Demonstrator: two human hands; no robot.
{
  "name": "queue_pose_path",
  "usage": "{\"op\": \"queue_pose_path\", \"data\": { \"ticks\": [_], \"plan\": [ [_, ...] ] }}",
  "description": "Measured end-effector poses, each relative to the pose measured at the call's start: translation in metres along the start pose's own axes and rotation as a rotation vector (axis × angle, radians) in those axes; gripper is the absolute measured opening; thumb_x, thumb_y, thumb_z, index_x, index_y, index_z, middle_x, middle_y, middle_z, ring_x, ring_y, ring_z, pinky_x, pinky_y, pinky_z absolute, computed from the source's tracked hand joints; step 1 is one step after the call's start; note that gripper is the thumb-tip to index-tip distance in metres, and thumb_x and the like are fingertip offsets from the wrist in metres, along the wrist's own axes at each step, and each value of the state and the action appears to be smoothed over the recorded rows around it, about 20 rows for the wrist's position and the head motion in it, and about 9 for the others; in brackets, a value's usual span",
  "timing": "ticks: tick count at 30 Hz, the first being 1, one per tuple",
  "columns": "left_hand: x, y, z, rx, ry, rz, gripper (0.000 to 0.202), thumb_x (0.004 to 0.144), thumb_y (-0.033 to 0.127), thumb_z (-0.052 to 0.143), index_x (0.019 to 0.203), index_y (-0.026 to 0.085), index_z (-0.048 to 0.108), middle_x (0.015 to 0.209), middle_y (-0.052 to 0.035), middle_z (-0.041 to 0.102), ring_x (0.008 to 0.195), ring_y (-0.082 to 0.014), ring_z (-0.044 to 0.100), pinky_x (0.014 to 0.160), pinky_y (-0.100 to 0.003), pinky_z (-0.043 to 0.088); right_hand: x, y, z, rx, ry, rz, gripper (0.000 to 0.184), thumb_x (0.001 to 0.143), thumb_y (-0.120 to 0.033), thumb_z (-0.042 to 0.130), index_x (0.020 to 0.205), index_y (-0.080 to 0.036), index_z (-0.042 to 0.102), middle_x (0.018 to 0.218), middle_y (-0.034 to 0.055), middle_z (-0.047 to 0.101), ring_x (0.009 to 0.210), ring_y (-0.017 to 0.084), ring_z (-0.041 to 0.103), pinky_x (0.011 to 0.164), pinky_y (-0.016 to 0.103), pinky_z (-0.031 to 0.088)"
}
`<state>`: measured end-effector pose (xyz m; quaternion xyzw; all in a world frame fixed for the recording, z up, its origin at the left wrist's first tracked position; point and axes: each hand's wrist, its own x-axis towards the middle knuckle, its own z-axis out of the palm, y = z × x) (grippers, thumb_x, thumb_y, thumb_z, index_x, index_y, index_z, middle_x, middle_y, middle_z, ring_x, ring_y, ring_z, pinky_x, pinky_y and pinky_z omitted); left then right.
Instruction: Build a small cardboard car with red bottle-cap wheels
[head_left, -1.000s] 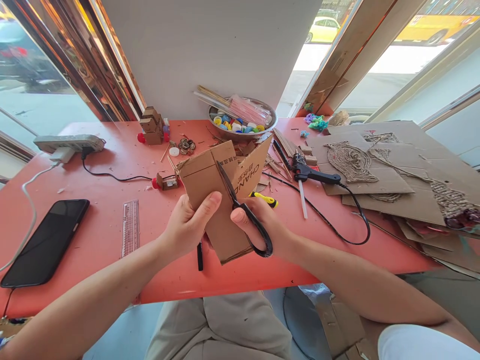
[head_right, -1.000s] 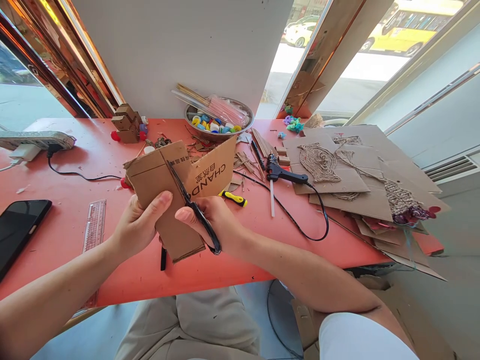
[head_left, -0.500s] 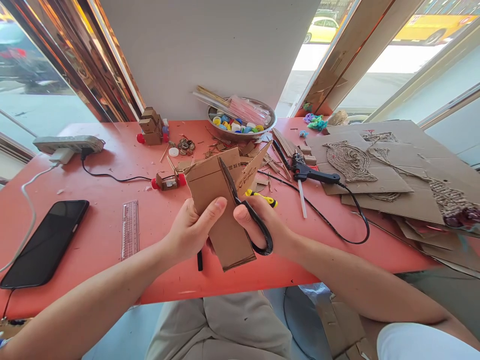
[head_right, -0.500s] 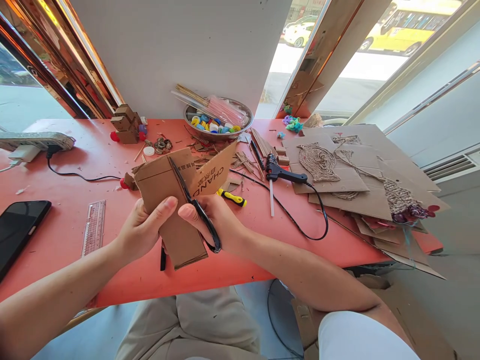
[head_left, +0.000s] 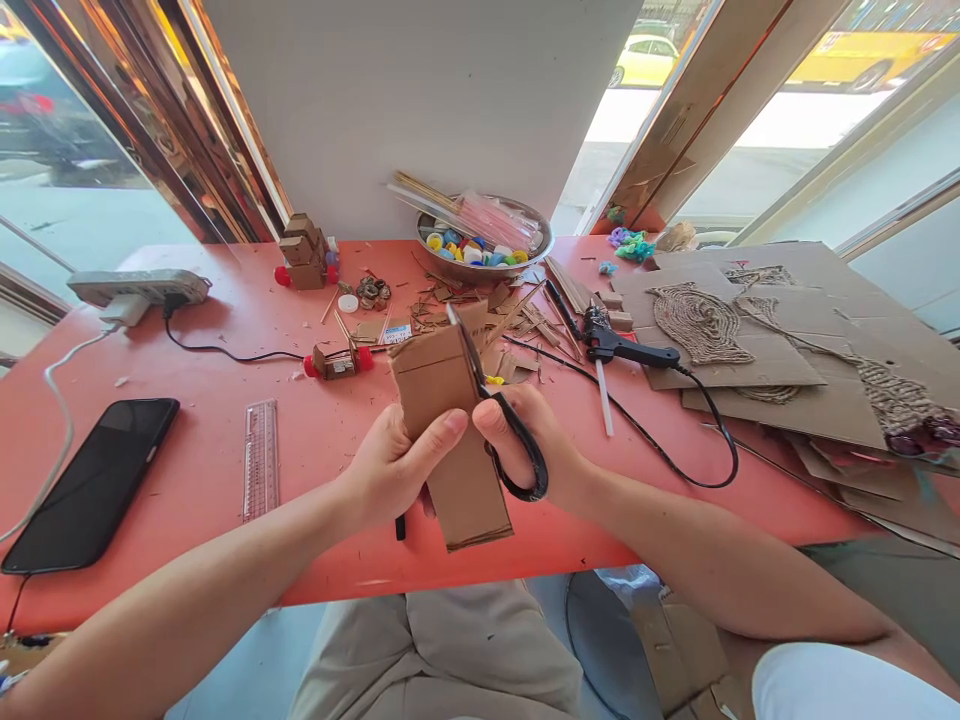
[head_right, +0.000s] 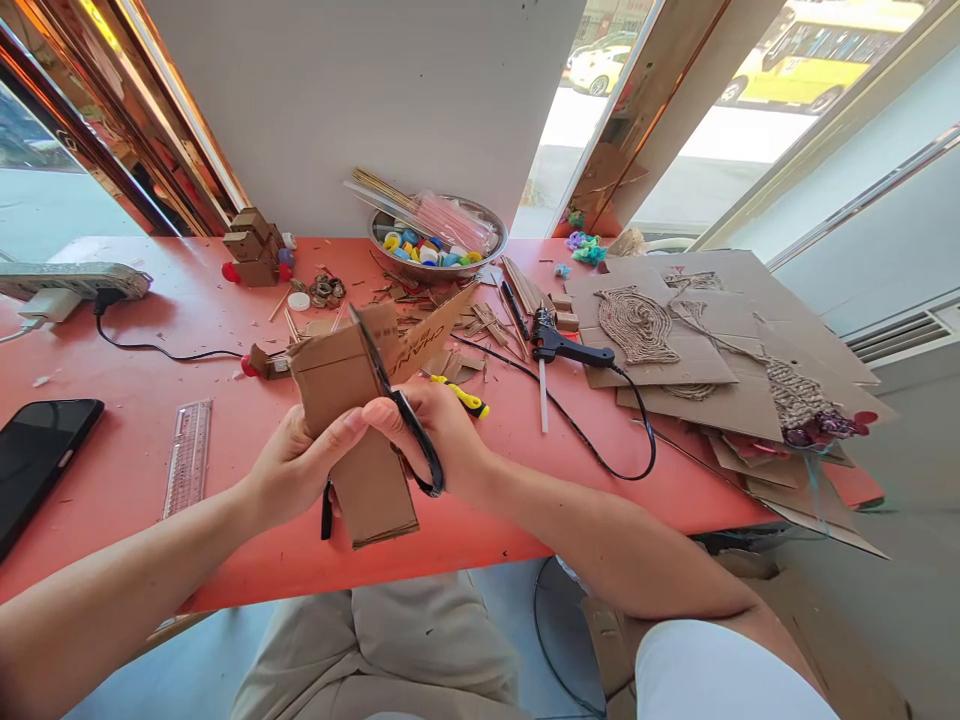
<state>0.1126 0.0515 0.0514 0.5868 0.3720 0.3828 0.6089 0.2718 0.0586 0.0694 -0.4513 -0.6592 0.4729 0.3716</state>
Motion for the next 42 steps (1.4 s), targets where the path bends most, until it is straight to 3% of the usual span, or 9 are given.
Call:
{"op": "queue_pose_path", "data": {
  "ticks": [5,12,18,23,28,31,36,39,42],
  "plan": [
    [0.009,-0.007,-0.006,0.034,0.089,0.052,0.062,0.075,0.08,0.077,0.068,0.02,0.065,0.053,0.0004,0.061,0.04,-0.0134,0.055,0.034,-0.022,0.043,0.012,0.008,-0.013,0.201,0.049,-0.023,0.082,0.066,-0.105,0.057,0.052,-0.026,0.043,0.047,-0.005,0.04,0.037,0.01,0.041,0.039,0.028,0.037],
    [0.03,-0.008,-0.032,-0.018,0.295,0.121,0.077,0.057,0.097,0.076,0.054,0.022,0.055,0.04,0.003,0.05,0.027,-0.0116,0.044,0.024,-0.023,0.034,0.015,0.012,-0.015,0.022,-0.049,0.015,0.06,0.068,-0.075,0.084,0.063,-0.021,0.058,0.055,-0.005,0.048,0.048,0.009,0.041,0.044,0.025,0.031],
    [0.039,-0.017,-0.043,-0.103,0.255,0.21,0.075,0.067,0.095,0.072,0.054,0.025,0.049,0.046,0.0,0.054,0.036,-0.0149,0.054,0.029,-0.025,0.039,0.014,0.013,-0.011,0.044,-0.039,0.11,0.052,0.066,-0.067,0.084,0.065,-0.024,0.054,0.05,-0.0068,0.047,0.044,0.009,0.039,0.043,0.025,0.033],
    [0.043,-0.019,-0.054,-0.121,0.201,0.176,0.076,0.072,0.092,0.071,0.056,0.028,0.034,0.052,-0.0032,0.054,0.061,-0.0251,0.071,0.037,-0.028,0.048,0.02,0.011,-0.016,-0.035,0.048,0.03,0.055,0.068,-0.071,0.081,0.064,-0.025,0.051,0.048,-0.0059,0.048,0.043,0.012,0.044,0.041,0.025,0.033],
    [0.044,-0.014,-0.053,-0.064,0.162,0.139,0.083,0.06,0.098,0.073,0.05,0.027,0.031,0.037,0.0064,0.029,0.036,-0.0165,0.053,0.033,-0.026,0.041,0.021,0.023,-0.015,-0.144,-0.001,-0.075,0.062,0.073,-0.082,0.075,0.065,-0.023,0.055,0.053,-0.0062,0.043,0.047,0.01,0.036,0.045,0.026,0.029],
    [0.044,-0.012,-0.051,-0.057,0.164,0.138,0.08,0.061,0.097,0.075,0.049,0.025,0.039,0.04,0.0052,0.037,0.033,-0.013,0.047,0.031,-0.026,0.04,0.02,0.031,-0.022,-0.3,0.033,-0.203,0.053,0.089,-0.072,0.068,0.072,-0.022,0.063,0.06,-0.0014,0.058,0.054,0.014,0.051,0.052,0.028,0.038],
    [0.044,-0.01,-0.051,-0.087,0.151,0.115,0.076,0.06,0.094,0.078,0.054,0.023,0.051,0.042,0.0053,0.04,0.036,-0.013,0.049,0.032,-0.025,0.044,0.018,0.037,-0.044,-0.914,0.236,-0.517,0.021,0.104,-0.032,0.06,0.09,-0.022,0.074,0.079,0.0064,0.075,0.077,0.022,0.068,0.07,0.029,0.05],
    [0.044,-0.011,-0.052,-0.117,0.163,0.097,0.075,0.058,0.092,0.082,0.053,0.022,0.053,0.041,0.0047,0.042,0.036,-0.0132,0.05,0.032,-0.025,0.045,0.017,0.038,-0.05,-1.169,0.308,-0.534,0.024,0.103,-0.019,0.054,0.118,-0.02,0.073,0.095,0.0104,0.08,0.091,0.026,0.071,0.078,0.03,0.054],
    [0.045,-0.013,-0.052,-0.16,0.201,0.102,0.072,0.057,0.089,0.085,0.055,0.022,0.059,0.044,0.003,0.049,0.037,-0.013,0.05,0.032,-0.025,0.044,0.019,0.037,-0.054,-1.257,0.324,-0.485,0.03,0.101,-0.014,0.054,0.127,-0.018,0.069,0.111,0.014,0.081,0.101,0.029,0.071,0.085,0.034,0.056]
  ]
}}
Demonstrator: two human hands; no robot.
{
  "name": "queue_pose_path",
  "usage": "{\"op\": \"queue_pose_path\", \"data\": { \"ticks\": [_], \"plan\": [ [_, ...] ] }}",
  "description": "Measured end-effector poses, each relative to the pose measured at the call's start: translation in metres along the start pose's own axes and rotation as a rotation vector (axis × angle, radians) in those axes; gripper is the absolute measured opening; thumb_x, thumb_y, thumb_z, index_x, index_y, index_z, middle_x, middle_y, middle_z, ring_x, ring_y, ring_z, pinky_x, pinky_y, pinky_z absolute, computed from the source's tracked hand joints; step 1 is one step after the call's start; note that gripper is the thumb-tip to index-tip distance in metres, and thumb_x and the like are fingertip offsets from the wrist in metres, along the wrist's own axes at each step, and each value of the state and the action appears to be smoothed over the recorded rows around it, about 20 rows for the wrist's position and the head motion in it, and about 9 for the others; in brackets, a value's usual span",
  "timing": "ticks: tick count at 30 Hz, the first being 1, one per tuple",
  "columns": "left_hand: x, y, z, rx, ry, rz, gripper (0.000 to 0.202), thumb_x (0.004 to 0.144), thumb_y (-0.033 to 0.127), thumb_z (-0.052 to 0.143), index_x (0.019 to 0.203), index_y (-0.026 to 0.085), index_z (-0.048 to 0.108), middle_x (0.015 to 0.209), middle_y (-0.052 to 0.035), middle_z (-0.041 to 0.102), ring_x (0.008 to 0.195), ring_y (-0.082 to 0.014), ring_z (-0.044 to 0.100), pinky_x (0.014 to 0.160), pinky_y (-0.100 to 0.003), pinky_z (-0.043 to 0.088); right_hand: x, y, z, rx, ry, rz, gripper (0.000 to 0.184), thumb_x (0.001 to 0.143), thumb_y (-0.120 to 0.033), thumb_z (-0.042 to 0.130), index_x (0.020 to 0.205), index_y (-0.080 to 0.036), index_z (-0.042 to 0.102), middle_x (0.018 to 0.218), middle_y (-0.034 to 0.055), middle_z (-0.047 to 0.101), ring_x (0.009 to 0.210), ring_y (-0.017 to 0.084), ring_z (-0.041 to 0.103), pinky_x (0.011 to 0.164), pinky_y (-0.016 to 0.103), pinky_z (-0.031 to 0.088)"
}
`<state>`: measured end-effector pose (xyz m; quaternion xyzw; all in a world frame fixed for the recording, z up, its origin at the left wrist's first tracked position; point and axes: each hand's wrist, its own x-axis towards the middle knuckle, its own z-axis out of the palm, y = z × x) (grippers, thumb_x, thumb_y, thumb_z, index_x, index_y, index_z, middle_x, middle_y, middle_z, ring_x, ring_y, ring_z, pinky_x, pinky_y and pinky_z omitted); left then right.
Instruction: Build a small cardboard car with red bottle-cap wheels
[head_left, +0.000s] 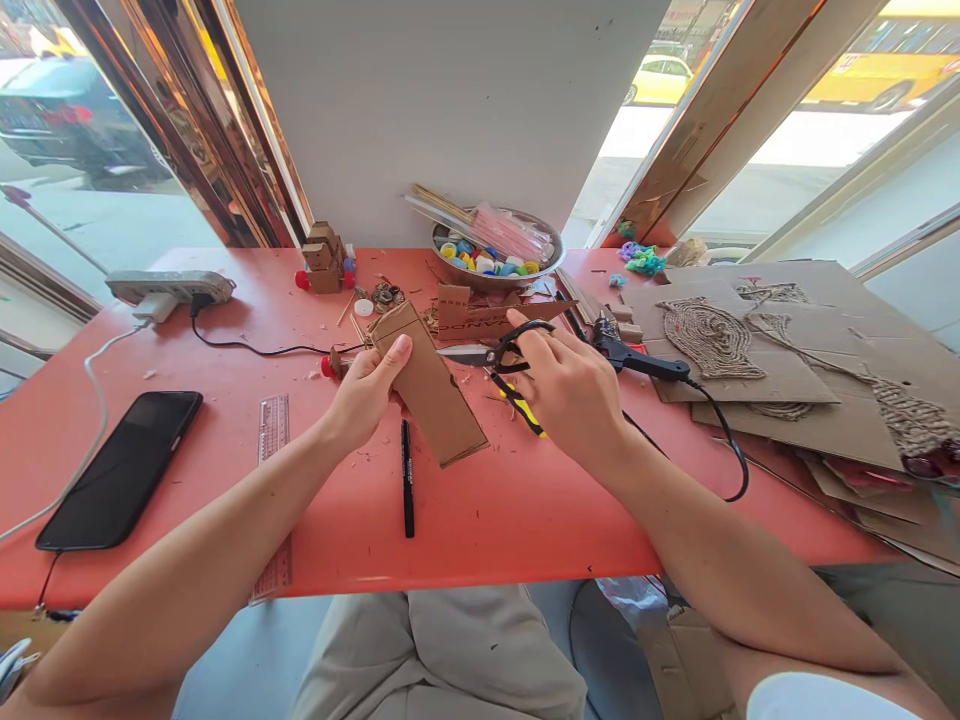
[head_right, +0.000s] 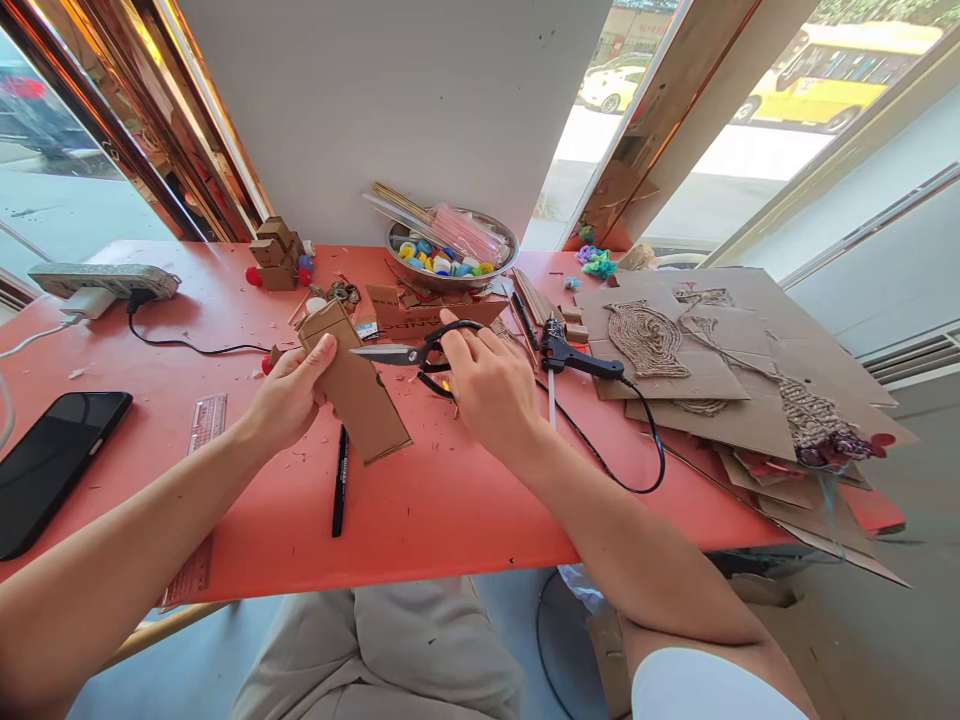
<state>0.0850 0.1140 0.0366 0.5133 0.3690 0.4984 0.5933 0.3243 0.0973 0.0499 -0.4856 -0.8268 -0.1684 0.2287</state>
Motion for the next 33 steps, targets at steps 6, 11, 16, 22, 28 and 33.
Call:
{"op": "queue_pose_path", "data": {
  "ticks": [6,11,16,22,28,33],
  "plan": [
    [0.002,-0.004,-0.004,-0.071,0.05,-0.018,0.058,0.07,0.074,0.087,0.061,0.022,0.063,0.045,0.0024,0.05,0.04,-0.016,0.055,0.034,-0.026,0.045,0.01,0.025,0.0,-0.036,0.064,0.151,0.037,0.093,-0.013,0.056,0.128,-0.023,0.065,0.108,0.013,0.079,0.105,0.034,0.07,0.089,0.042,0.055],
    [0.002,-0.007,-0.007,-0.066,0.043,-0.023,0.058,0.074,0.074,0.085,0.063,0.022,0.064,0.05,0.0005,0.054,0.041,-0.0159,0.055,0.037,-0.029,0.047,0.014,0.051,-0.005,0.003,0.009,0.167,0.012,0.09,-0.017,0.057,0.084,-0.026,0.063,0.077,0.007,0.071,0.083,0.028,0.069,0.07,0.035,0.048],
    [0.002,-0.007,-0.005,-0.058,0.123,0.017,0.064,0.069,0.079,0.085,0.057,0.023,0.057,0.042,0.0053,0.043,0.033,-0.0112,0.043,0.032,-0.026,0.042,0.013,0.066,-0.013,-0.013,0.163,0.298,0.013,0.092,-0.025,0.058,0.078,-0.025,0.059,0.076,0.0085,0.069,0.081,0.027,0.068,0.07,0.035,0.046],
    [0.001,-0.004,-0.006,-0.093,0.273,-0.017,0.048,0.066,0.059,0.095,0.074,0.019,0.069,0.064,0.0014,0.07,0.054,-0.0143,0.066,0.048,-0.023,0.056,0.022,0.051,-0.013,0.438,-0.029,0.431,0.032,0.082,-0.044,0.074,0.067,-0.026,0.052,0.068,0.0058,0.067,0.066,0.024,0.064,0.06,0.033,0.046],
    [0.005,-0.007,-0.014,-0.172,0.313,0.076,0.041,0.072,0.053,0.094,0.083,0.021,0.071,0.075,-0.0008,0.077,0.068,-0.0166,0.075,0.049,-0.02,0.053,0.025,0.005,-0.021,1.233,-0.404,0.467,0.054,0.061,-0.06,0.095,0.066,-0.025,0.054,0.059,-0.0006,0.062,0.059,0.02,0.065,0.054,0.031,0.053],
    [0.002,-0.008,-0.007,-0.155,0.277,0.11,0.059,0.06,0.069,0.095,0.085,0.021,0.071,0.082,-0.003,0.081,0.072,-0.0193,0.078,0.044,-0.019,0.053,0.019,-0.026,-0.01,1.412,-0.362,0.513,0.056,0.054,-0.055,0.099,0.069,-0.023,0.056,0.068,-0.0034,0.061,0.06,0.014,0.059,0.06,0.029,0.055]
  ]
}}
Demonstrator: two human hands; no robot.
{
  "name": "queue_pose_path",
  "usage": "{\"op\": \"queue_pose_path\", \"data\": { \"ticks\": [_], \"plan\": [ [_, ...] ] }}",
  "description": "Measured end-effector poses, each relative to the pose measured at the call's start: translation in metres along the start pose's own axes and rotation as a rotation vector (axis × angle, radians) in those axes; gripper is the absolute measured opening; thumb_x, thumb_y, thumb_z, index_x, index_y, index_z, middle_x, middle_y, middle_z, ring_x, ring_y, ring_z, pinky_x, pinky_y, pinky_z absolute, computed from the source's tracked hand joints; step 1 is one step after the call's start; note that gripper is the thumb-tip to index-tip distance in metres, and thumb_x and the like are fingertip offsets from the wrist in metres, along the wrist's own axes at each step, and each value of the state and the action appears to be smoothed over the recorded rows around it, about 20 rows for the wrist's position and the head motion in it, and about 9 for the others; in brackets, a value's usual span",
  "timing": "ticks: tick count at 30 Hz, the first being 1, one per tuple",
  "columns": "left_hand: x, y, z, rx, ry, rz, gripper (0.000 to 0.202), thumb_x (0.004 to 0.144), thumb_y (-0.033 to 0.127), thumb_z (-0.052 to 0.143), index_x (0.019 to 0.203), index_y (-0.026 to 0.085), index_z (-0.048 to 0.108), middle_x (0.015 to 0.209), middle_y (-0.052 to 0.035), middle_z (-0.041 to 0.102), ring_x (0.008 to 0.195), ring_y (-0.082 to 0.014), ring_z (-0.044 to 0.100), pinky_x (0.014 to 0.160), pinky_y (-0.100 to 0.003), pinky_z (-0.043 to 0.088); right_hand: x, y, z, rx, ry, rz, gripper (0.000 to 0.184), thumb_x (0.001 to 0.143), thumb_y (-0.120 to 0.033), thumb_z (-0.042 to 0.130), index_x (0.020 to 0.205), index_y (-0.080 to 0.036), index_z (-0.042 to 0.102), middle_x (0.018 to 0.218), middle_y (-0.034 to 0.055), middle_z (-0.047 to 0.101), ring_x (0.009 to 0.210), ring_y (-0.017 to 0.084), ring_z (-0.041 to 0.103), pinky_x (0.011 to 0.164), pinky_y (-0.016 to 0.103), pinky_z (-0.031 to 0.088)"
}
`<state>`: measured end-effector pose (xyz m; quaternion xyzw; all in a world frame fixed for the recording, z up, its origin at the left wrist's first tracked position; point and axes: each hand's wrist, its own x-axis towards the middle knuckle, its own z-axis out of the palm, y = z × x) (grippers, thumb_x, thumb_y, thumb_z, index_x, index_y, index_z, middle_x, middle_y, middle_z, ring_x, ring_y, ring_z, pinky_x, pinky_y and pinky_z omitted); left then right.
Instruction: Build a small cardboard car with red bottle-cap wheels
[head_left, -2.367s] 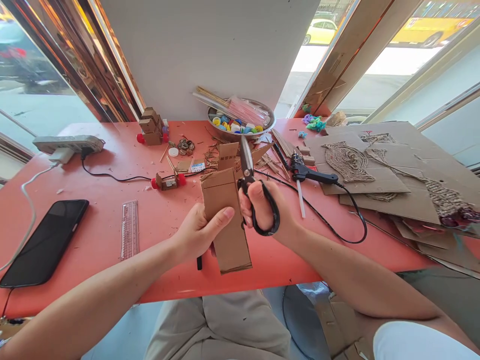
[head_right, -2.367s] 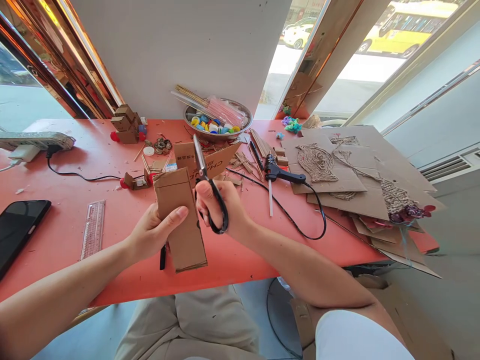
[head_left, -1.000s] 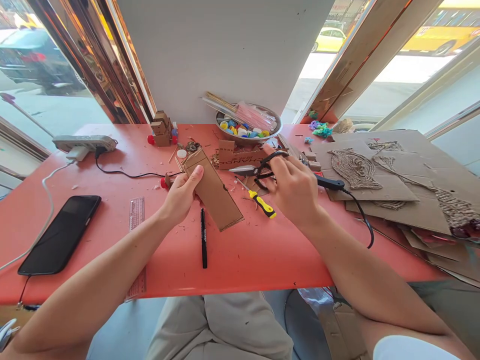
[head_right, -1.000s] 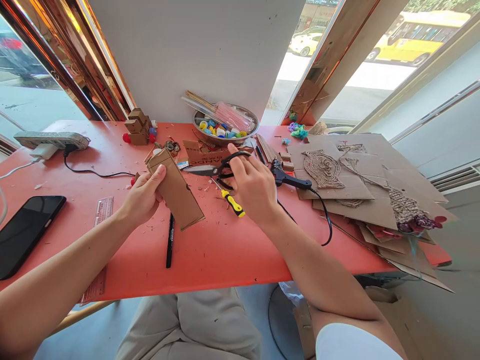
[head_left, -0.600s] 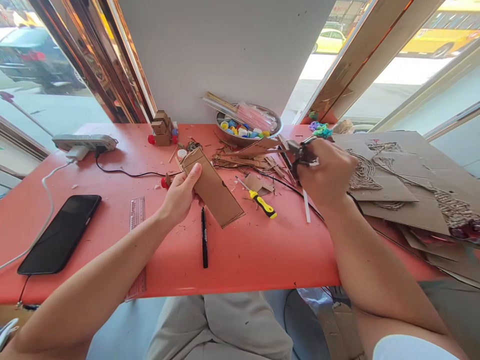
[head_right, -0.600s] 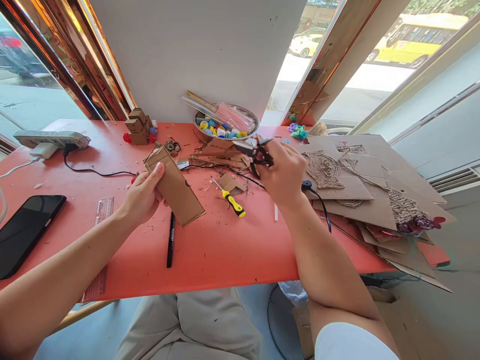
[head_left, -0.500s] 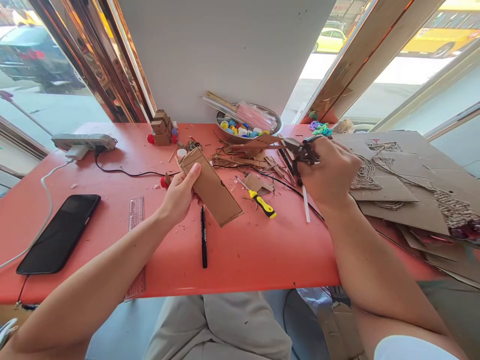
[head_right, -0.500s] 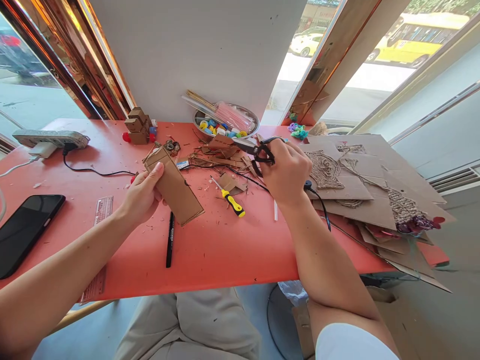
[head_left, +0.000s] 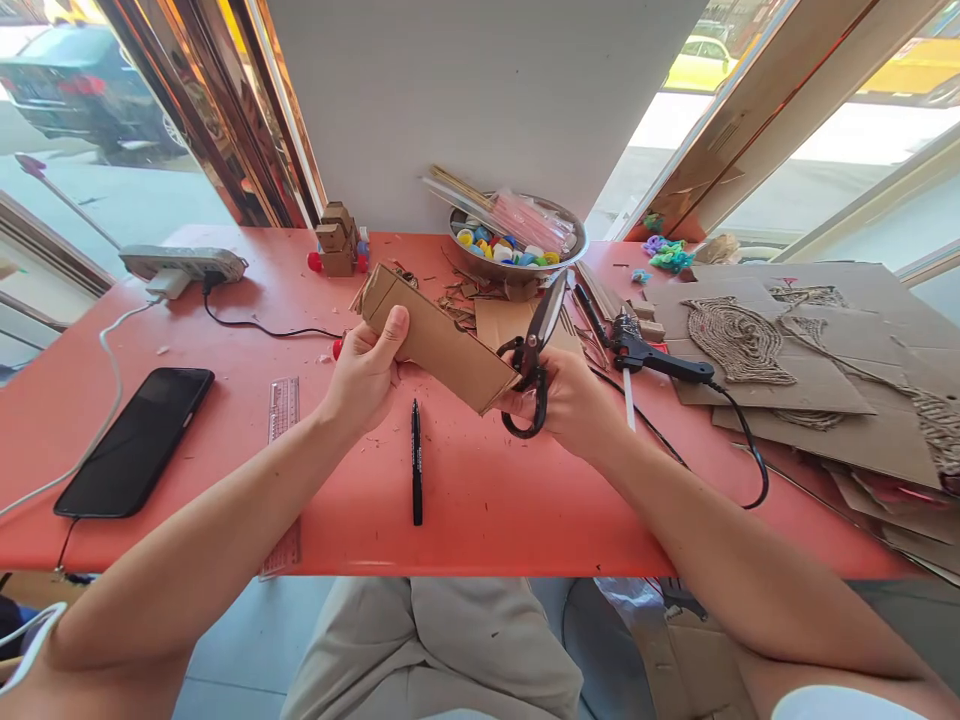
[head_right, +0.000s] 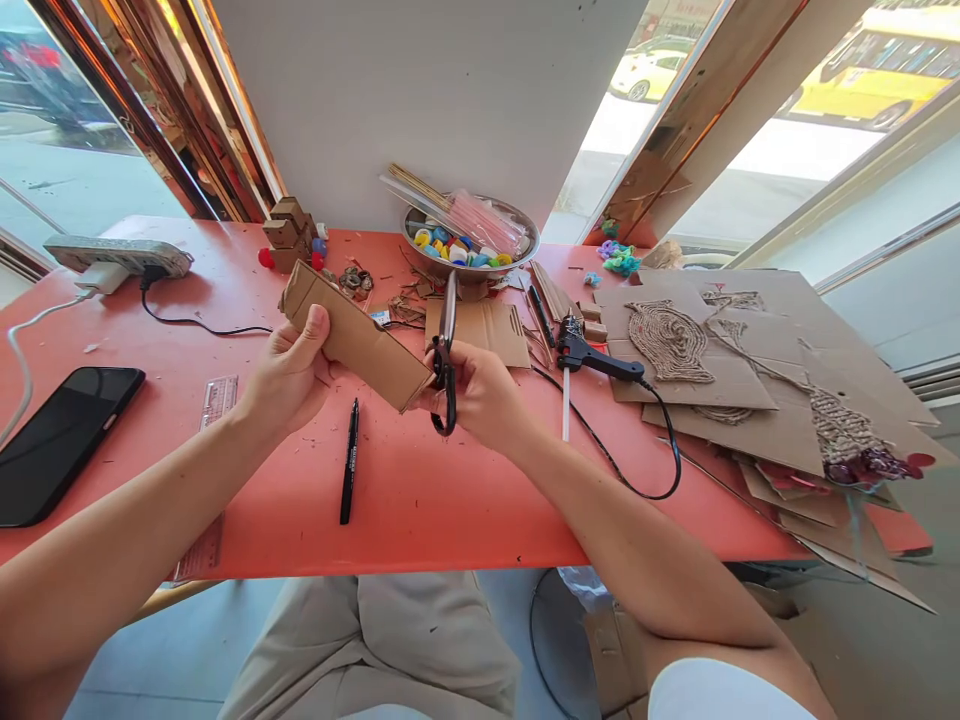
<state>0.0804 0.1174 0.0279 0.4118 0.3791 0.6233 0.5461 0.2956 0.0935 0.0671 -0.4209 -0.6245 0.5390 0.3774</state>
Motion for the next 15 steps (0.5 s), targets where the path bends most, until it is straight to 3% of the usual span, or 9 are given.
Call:
{"op": "queue_pose_path", "data": {
  "ticks": [3,7,9,15],
  "plan": [
    [-0.007,0.0,0.007,0.011,-0.066,-0.015,0.066,0.057,0.076,0.093,0.085,0.021,0.071,0.081,-0.0039,0.082,0.082,-0.025,0.082,0.055,-0.025,0.064,0.002,0.004,0.001,0.04,0.031,-0.054,0.054,0.054,-0.058,0.098,0.07,-0.023,0.059,0.074,-0.0005,0.065,0.069,0.017,0.064,0.064,0.03,0.056],
    [-0.013,0.0,0.012,0.002,-0.057,0.013,0.057,0.066,0.07,0.092,0.086,0.021,0.07,0.08,-0.0039,0.081,0.097,-0.0283,0.082,0.066,-0.03,0.07,0.003,0.005,-0.005,0.003,-0.216,0.022,0.047,0.061,-0.057,0.096,0.071,-0.022,0.066,0.069,0.0009,0.067,0.068,0.021,0.069,0.071,0.038,0.062],
    [-0.013,-0.001,0.011,-0.004,-0.038,0.028,0.052,0.069,0.066,0.092,0.087,0.022,0.071,0.082,-0.0038,0.081,0.102,-0.0288,0.082,0.07,-0.031,0.071,0.003,0.005,-0.005,0.003,-0.278,0.022,0.045,0.064,-0.058,0.095,0.071,-0.023,0.067,0.068,0.001,0.068,0.068,0.023,0.071,0.074,0.042,0.064],
    [-0.01,-0.001,0.007,0.008,-0.011,0.035,0.048,0.072,0.063,0.092,0.088,0.022,0.072,0.083,-0.0036,0.081,0.1,-0.0261,0.082,0.068,-0.028,0.068,0.003,0.009,-0.005,0.063,-0.274,0.018,0.052,0.062,-0.06,0.098,0.079,-0.022,0.067,0.069,0.0029,0.073,0.077,0.027,0.078,0.081,0.043,0.065]
  ]
}}
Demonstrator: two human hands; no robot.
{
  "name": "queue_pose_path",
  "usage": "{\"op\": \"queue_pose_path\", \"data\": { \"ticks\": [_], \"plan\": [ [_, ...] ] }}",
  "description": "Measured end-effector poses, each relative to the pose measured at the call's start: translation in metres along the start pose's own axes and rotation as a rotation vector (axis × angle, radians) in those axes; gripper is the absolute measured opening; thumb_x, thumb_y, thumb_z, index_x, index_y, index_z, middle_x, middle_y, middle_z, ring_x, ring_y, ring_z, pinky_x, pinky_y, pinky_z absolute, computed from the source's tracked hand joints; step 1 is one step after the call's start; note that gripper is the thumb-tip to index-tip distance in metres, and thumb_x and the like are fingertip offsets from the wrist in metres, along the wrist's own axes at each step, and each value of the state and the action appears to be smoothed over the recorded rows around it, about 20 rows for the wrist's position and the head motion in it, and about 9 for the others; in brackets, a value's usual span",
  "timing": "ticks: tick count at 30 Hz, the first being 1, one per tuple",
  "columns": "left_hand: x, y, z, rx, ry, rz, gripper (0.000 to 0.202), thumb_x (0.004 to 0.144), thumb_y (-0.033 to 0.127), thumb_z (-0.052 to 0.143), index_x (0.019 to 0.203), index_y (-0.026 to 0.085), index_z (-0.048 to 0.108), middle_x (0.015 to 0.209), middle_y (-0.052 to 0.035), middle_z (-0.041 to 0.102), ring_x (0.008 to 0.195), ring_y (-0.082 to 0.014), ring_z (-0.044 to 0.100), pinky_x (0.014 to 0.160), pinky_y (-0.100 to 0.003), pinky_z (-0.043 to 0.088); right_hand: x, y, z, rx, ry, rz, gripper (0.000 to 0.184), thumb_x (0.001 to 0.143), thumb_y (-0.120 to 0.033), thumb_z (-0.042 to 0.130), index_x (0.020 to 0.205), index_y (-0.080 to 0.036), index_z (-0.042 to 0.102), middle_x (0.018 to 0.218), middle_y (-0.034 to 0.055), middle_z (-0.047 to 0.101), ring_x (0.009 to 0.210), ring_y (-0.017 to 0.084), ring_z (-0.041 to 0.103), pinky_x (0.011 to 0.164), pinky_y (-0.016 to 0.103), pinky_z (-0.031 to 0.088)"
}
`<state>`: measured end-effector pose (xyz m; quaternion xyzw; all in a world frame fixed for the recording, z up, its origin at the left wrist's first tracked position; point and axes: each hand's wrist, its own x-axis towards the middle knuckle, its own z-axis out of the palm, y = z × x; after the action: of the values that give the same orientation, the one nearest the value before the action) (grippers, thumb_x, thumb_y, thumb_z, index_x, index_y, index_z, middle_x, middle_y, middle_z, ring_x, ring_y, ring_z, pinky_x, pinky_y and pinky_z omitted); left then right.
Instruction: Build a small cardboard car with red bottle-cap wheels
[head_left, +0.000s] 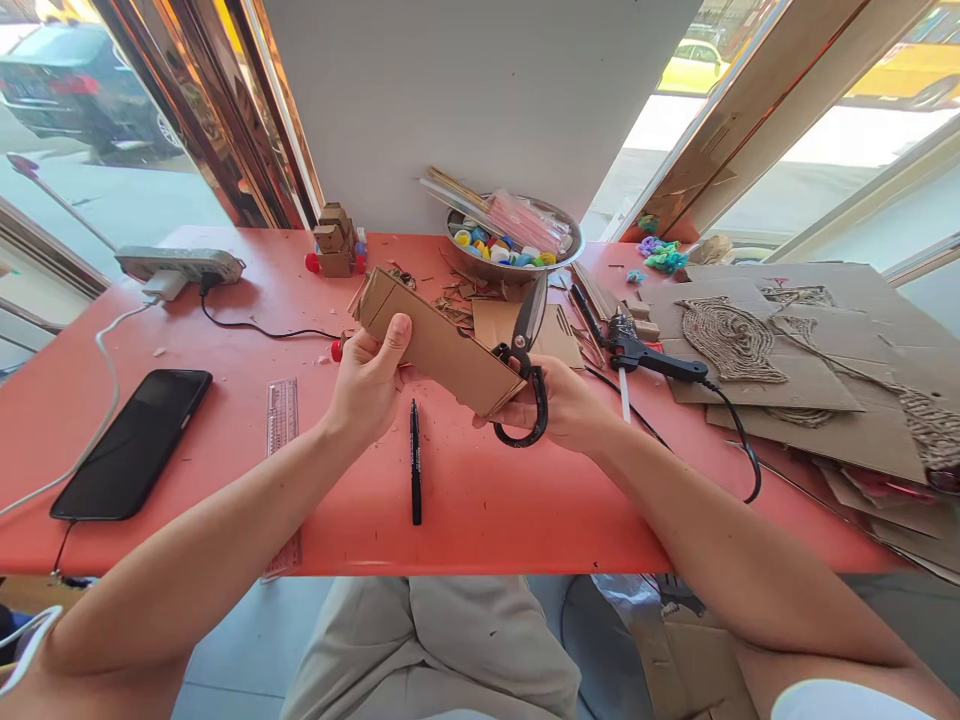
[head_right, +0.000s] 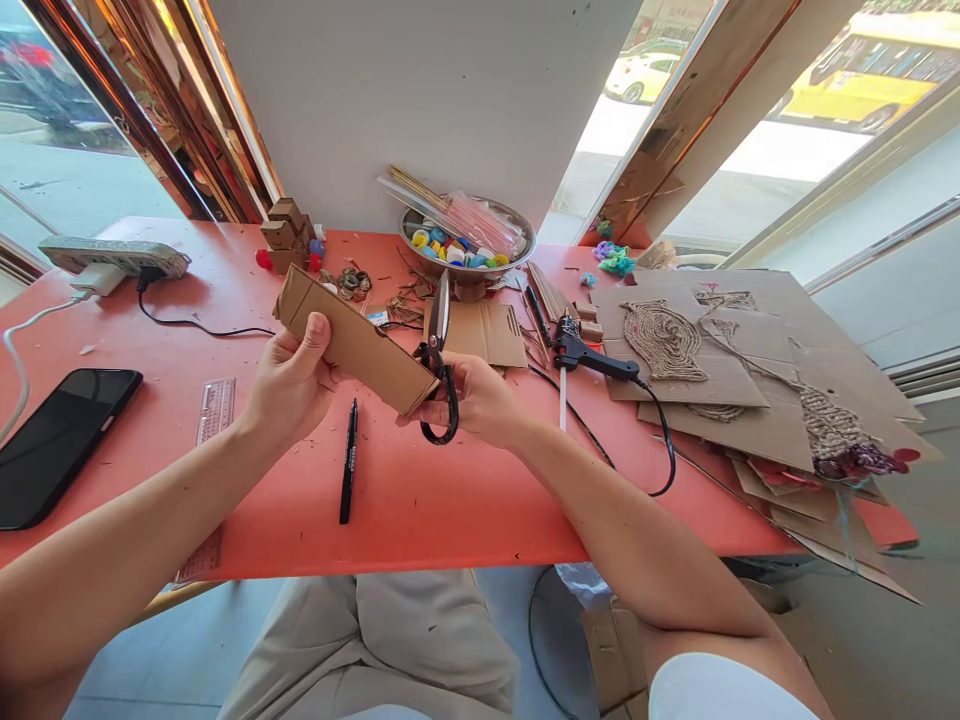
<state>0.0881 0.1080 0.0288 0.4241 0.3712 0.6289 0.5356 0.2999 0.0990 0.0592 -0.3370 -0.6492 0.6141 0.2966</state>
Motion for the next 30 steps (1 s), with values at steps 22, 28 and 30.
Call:
{"op": "queue_pose_path", "data": {
  "ticks": [22,28,30],
  "plan": [
    [-0.019,0.012,0.018,0.079,-0.321,-0.151,0.047,0.068,0.058,0.094,0.081,0.017,0.076,0.073,-0.0071,0.079,0.065,-0.0219,0.077,0.057,-0.03,0.065,-0.005,-0.003,0.016,0.082,0.262,-0.039,0.064,0.068,-0.077,0.087,0.077,-0.023,0.055,0.066,-0.0007,0.066,0.055,0.016,0.067,0.045,0.025,0.047],
    [-0.012,0.015,0.014,-0.049,0.001,-0.017,0.04,0.062,0.044,0.1,0.081,0.018,0.076,0.074,-0.0017,0.078,0.064,-0.0187,0.078,0.054,-0.024,0.061,-0.003,0.01,0.022,0.077,0.014,-0.061,0.071,0.075,-0.09,0.073,0.089,-0.023,0.052,0.091,0.0048,0.071,0.073,0.021,0.077,0.078,0.04,0.062],
    [-0.011,0.014,0.014,-0.084,0.062,0.014,0.038,0.061,0.041,0.101,0.079,0.018,0.076,0.072,0.0002,0.077,0.061,-0.0154,0.076,0.054,-0.021,0.06,-0.004,0.013,0.026,0.062,-0.051,-0.033,0.072,0.076,-0.091,0.07,0.091,-0.024,0.051,0.091,0.0039,0.068,0.078,0.022,0.076,0.083,0.044,0.061]
  ]
}}
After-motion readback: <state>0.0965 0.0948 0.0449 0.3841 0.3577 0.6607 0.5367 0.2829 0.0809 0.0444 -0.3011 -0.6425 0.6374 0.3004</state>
